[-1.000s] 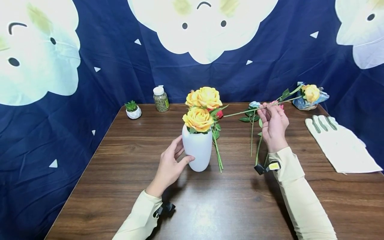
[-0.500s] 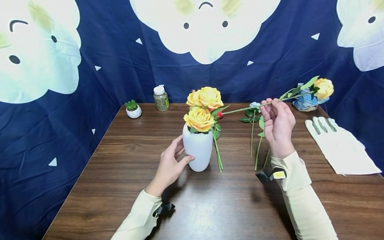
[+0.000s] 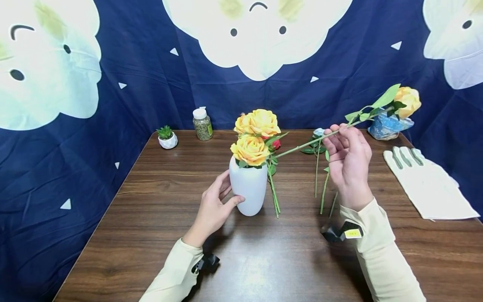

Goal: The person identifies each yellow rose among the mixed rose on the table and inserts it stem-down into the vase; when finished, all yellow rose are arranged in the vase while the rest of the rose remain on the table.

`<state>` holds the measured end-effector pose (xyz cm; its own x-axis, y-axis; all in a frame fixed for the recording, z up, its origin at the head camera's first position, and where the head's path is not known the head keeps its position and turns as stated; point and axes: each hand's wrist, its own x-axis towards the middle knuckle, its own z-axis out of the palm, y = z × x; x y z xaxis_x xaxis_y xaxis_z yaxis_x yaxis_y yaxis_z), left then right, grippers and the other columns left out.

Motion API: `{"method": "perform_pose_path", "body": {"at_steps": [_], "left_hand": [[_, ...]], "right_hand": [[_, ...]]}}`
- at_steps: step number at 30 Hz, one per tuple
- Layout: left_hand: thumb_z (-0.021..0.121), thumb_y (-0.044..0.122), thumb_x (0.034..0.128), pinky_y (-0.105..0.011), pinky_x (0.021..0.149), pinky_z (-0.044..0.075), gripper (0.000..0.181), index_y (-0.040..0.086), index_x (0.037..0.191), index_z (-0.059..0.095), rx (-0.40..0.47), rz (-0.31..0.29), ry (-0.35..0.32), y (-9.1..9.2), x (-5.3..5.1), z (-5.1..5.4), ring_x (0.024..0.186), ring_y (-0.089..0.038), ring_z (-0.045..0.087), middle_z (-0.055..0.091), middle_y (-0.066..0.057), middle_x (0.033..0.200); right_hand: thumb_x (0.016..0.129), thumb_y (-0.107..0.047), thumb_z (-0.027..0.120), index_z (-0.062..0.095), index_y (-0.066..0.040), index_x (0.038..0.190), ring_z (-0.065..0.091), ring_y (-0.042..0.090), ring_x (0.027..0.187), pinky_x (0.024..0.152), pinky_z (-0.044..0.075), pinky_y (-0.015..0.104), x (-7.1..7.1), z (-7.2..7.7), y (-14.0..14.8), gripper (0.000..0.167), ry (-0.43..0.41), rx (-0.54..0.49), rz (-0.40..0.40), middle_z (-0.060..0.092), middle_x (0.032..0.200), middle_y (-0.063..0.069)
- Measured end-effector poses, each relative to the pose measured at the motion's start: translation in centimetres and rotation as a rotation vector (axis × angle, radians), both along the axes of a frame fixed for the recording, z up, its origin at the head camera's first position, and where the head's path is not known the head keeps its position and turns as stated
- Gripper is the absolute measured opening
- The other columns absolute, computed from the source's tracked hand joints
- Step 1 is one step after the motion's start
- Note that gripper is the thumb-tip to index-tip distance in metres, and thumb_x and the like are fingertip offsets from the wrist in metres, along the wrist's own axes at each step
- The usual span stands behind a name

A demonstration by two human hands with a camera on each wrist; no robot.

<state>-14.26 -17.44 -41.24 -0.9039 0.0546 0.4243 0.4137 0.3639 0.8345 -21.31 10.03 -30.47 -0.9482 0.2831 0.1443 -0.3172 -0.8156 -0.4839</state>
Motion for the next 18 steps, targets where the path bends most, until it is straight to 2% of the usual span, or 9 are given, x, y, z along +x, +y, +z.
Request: {"method": "perform_pose_path", "body": {"at_steps": [11, 14, 18], "left_hand": [[0.084, -0.002, 0.0835, -0.036, 0.106, 0.055, 0.073, -0.009, 0.146, 0.046, -0.006, 0.007, -0.002, 0.0, 0.1, 0.0, 0.129, -0.042, 0.06, 0.057, -0.031, 0.142], [0.084, -0.002, 0.0836, -0.036, 0.106, 0.055, 0.073, -0.009, 0.146, 0.047, -0.005, 0.008, -0.006, 0.0, 0.1, 0.1, 0.129, -0.041, 0.06, 0.057, -0.03, 0.142], [0.083, -0.002, 0.0838, -0.036, 0.106, 0.055, 0.073, -0.008, 0.146, 0.047, -0.004, 0.008, -0.011, 0.0, 0.0, 0.0, 0.129, -0.041, 0.06, 0.057, -0.03, 0.142]], "right_hand": [[0.098, 0.017, 0.048, 0.065, 0.008, 0.085, 0.074, 0.024, 0.067, 0.062, 0.067, 0.027, 1.5, -0.2, -2.0, 0.024, 0.122, 0.036, 0.046, 0.073, 0.077, 0.018], [0.098, 0.018, 0.048, 0.065, 0.008, 0.085, 0.075, 0.025, 0.068, 0.064, 0.067, 0.028, 1.6, -0.4, -2.5, 0.023, 0.146, 0.048, 0.019, 0.072, 0.079, 0.019], [0.098, 0.017, 0.049, 0.065, 0.005, 0.088, 0.075, 0.023, 0.07, 0.067, 0.067, 0.027, 1.8, -0.6, -2.9, 0.023, 0.18, 0.131, -0.054, 0.073, 0.08, 0.016]]}}
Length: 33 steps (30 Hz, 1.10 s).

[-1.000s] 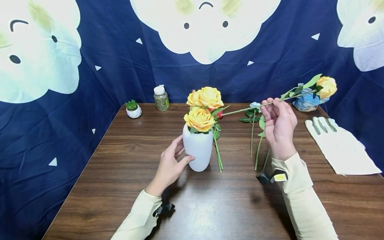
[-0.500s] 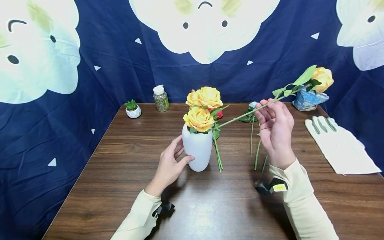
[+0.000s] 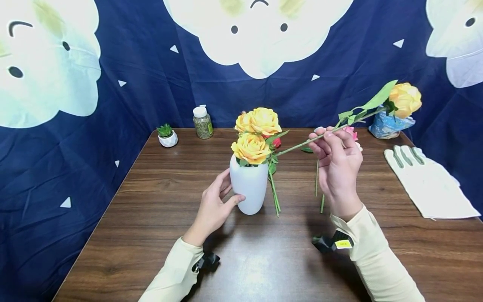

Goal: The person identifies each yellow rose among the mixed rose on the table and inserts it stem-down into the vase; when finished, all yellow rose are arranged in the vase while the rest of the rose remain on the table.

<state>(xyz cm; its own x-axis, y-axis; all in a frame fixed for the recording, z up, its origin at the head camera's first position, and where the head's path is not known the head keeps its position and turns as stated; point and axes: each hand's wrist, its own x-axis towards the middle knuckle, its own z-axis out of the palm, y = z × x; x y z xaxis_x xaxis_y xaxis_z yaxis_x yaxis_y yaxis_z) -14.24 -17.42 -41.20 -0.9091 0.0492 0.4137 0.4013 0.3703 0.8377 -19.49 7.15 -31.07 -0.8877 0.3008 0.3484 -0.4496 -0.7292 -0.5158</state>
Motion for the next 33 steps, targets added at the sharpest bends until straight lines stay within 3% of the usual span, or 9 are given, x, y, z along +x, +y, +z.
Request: {"method": "perform_pose_path", "body": {"at_steps": [6, 12, 20, 28, 33], "left_hand": [[0.083, -0.001, 0.0844, -0.037, 0.107, 0.055, 0.072, -0.008, 0.147, 0.047, -0.002, -0.001, -0.005, 0.0, 0.0, 0.0, 0.13, -0.041, 0.059, 0.057, -0.03, 0.143], [0.083, -0.001, 0.0846, -0.036, 0.107, 0.055, 0.072, -0.008, 0.147, 0.047, 0.002, 0.002, -0.01, 0.0, 0.0, 0.0, 0.13, -0.04, 0.06, 0.057, -0.03, 0.142], [0.082, -0.002, 0.0849, -0.038, 0.107, 0.055, 0.072, -0.009, 0.146, 0.046, 0.004, -0.006, -0.008, 0.0, 0.0, -0.1, 0.13, -0.041, 0.059, 0.056, -0.031, 0.142], [0.082, -0.003, 0.0848, -0.037, 0.106, 0.055, 0.07, -0.01, 0.145, 0.047, 0.003, -0.008, 0.01, 0.0, -0.1, -0.1, 0.129, -0.042, 0.06, 0.057, -0.031, 0.141], [0.082, -0.003, 0.0853, -0.037, 0.107, 0.055, 0.07, -0.01, 0.145, 0.047, 0.002, -0.011, 0.007, 0.0, -0.1, -0.1, 0.129, -0.041, 0.06, 0.057, -0.031, 0.142]], "right_hand": [[0.096, 0.018, 0.053, 0.064, 0.006, 0.09, 0.075, 0.024, 0.074, 0.069, 0.068, 0.029, 0.3, -0.3, -0.6, 0.017, 0.076, 0.041, -0.038, 0.072, 0.084, 0.017], [0.096, 0.019, 0.051, 0.063, 0.004, 0.089, 0.075, 0.024, 0.074, 0.07, 0.068, 0.03, 0.4, -0.4, -1.0, 0.02, 0.099, 0.076, -0.089, 0.074, 0.085, 0.017], [0.091, 0.02, 0.059, 0.062, 0.013, 0.088, 0.075, 0.029, 0.068, 0.064, 0.068, 0.033, 0.9, 0.1, -0.6, 0.008, 0.147, -0.043, -0.088, 0.072, 0.079, 0.023], [0.091, 0.02, 0.059, 0.063, 0.013, 0.089, 0.075, 0.029, 0.069, 0.065, 0.068, 0.034, 1.2, 0.0, -0.8, 0.008, 0.166, -0.035, -0.028, 0.072, 0.08, 0.023], [0.093, 0.019, 0.058, 0.062, 0.012, 0.091, 0.076, 0.028, 0.071, 0.068, 0.069, 0.034, 1.4, -0.2, -1.2, 0.008, 0.162, -0.001, -0.056, 0.073, 0.082, 0.023]]}}
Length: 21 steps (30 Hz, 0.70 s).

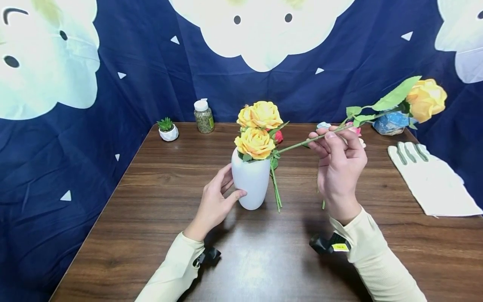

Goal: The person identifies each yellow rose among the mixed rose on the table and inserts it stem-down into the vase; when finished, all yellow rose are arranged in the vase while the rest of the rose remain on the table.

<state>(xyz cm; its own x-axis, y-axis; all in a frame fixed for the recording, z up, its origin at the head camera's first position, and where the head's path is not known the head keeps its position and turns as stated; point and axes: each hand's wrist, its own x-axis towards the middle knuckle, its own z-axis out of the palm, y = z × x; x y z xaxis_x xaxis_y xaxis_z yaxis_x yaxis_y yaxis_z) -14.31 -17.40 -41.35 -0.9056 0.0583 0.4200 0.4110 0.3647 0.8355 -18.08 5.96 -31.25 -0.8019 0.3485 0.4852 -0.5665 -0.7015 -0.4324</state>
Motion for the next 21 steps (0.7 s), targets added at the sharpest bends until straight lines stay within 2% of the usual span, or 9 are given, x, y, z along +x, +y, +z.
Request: {"method": "perform_pose_path", "body": {"at_steps": [14, 21], "left_hand": [[0.083, -0.002, 0.0842, -0.035, 0.107, 0.054, 0.072, -0.01, 0.146, 0.047, -0.004, 0.009, -0.004, -0.1, 0.1, 0.2, 0.13, -0.041, 0.059, 0.057, -0.03, 0.143], [0.083, -0.002, 0.0836, -0.034, 0.108, 0.053, 0.073, -0.009, 0.146, 0.046, 0.011, 0.001, -0.005, 0.0, 0.1, 0.0, 0.13, -0.04, 0.059, 0.057, -0.03, 0.142]], "right_hand": [[0.093, 0.02, 0.056, 0.062, 0.011, 0.093, 0.076, 0.028, 0.076, 0.07, 0.069, 0.035, 0.0, -0.1, -1.0, 0.011, 0.054, 0.098, -0.143, 0.075, 0.086, 0.021], [0.092, 0.015, 0.06, 0.066, 0.007, 0.09, 0.076, 0.024, 0.075, 0.073, 0.069, 0.036, 0.4, -0.3, -1.8, 0.01, 0.069, 0.272, -0.274, 0.077, 0.086, 0.015]]}}
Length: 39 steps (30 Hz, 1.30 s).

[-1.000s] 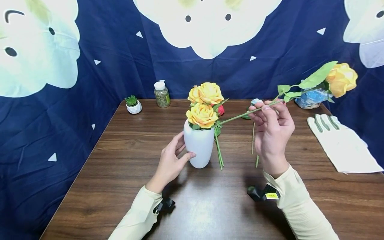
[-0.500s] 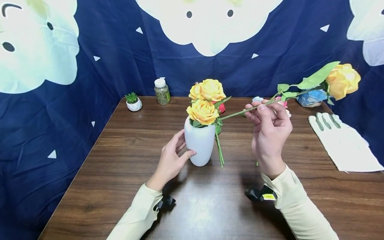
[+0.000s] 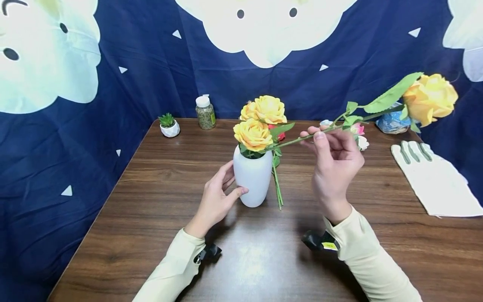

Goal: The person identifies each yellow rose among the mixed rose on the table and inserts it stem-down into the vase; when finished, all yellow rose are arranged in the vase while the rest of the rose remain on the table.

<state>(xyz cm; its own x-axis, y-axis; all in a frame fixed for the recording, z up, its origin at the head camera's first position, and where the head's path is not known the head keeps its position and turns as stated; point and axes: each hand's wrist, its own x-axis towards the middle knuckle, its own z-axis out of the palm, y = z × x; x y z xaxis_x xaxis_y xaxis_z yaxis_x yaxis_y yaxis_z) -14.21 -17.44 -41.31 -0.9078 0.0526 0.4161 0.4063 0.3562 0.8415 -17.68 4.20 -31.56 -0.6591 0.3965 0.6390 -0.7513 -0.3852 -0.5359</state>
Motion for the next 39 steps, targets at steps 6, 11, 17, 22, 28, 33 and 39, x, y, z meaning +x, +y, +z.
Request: {"method": "perform_pose_path", "body": {"at_steps": [6, 11, 17, 22, 28, 33, 39], "left_hand": [[0.083, -0.003, 0.0827, -0.036, 0.108, 0.054, 0.073, -0.009, 0.145, 0.047, -0.001, 0.006, 0.011, 0.1, 0.0, 0.1, 0.129, -0.041, 0.06, 0.058, -0.031, 0.141], [0.083, -0.003, 0.0831, -0.035, 0.108, 0.054, 0.073, -0.01, 0.146, 0.047, -0.005, 0.004, 0.011, 0.1, 0.0, 0.0, 0.129, -0.041, 0.06, 0.058, -0.031, 0.14], [0.083, -0.002, 0.0832, -0.032, 0.108, 0.053, 0.074, -0.009, 0.147, 0.046, 0.007, -0.002, 0.001, 0.2, 0.0, 0.0, 0.13, -0.039, 0.06, 0.057, -0.03, 0.142], [0.083, -0.003, 0.0837, -0.033, 0.109, 0.053, 0.074, -0.008, 0.147, 0.046, 0.01, -0.002, -0.01, 0.1, 0.0, 0.1, 0.131, -0.039, 0.059, 0.056, -0.029, 0.143], [0.083, -0.003, 0.0834, -0.034, 0.109, 0.053, 0.074, -0.009, 0.147, 0.046, 0.007, 0.002, 0.0, 0.0, 0.0, 0.1, 0.131, -0.04, 0.06, 0.056, -0.029, 0.143], [0.083, -0.002, 0.0839, -0.034, 0.109, 0.053, 0.073, -0.008, 0.147, 0.046, 0.007, 0.004, -0.002, 0.0, 0.0, 0.0, 0.131, -0.04, 0.06, 0.057, -0.029, 0.143], [0.083, -0.002, 0.0832, -0.035, 0.108, 0.054, 0.073, -0.009, 0.146, 0.047, 0.001, 0.009, 0.004, 0.1, 0.0, 0.0, 0.129, -0.04, 0.06, 0.058, -0.03, 0.141]], "right_hand": [[0.088, 0.015, 0.062, 0.069, 0.012, 0.092, 0.077, 0.022, 0.075, 0.072, 0.068, 0.034, 0.5, 0.7, -1.0, 0.009, 0.138, 0.114, -0.1, 0.078, 0.086, 0.012], [0.084, 0.013, 0.065, 0.067, 0.019, 0.091, 0.076, 0.019, 0.073, 0.067, 0.066, 0.026, 0.5, 1.6, -0.8, 0.01, 0.186, 0.167, -0.177, 0.077, 0.083, 0.009], [0.085, 0.01, 0.066, 0.067, 0.018, 0.09, 0.077, 0.019, 0.073, 0.063, 0.065, 0.024, 0.6, 2.2, -0.2, 0.01, 0.159, 0.189, -0.178, 0.076, 0.079, 0.008], [0.085, 0.01, 0.066, 0.066, 0.019, 0.09, 0.076, 0.019, 0.072, 0.063, 0.065, 0.023, 0.7, 2.7, -0.2, 0.011, 0.178, 0.202, -0.16, 0.076, 0.078, 0.008], [0.086, 0.008, 0.065, 0.066, 0.021, 0.089, 0.075, 0.012, 0.072, 0.059, 0.062, 0.018, 0.8, 2.0, -1.2, 0.013, 0.225, 0.333, -0.189, 0.077, 0.081, 0.008], [0.089, 0.004, 0.064, 0.066, 0.017, 0.089, 0.073, 0.005, 0.071, 0.054, 0.057, 0.013, 0.6, 0.1, -2.2, 0.013, 0.207, 0.443, -0.18, 0.072, 0.079, 0.029], [0.088, 0.004, 0.065, 0.064, 0.017, 0.087, 0.07, -0.001, 0.071, 0.055, 0.055, 0.011, 0.0, -1.0, -3.0, 0.013, 0.105, 0.447, -0.186, 0.07, 0.077, 0.029]]}}
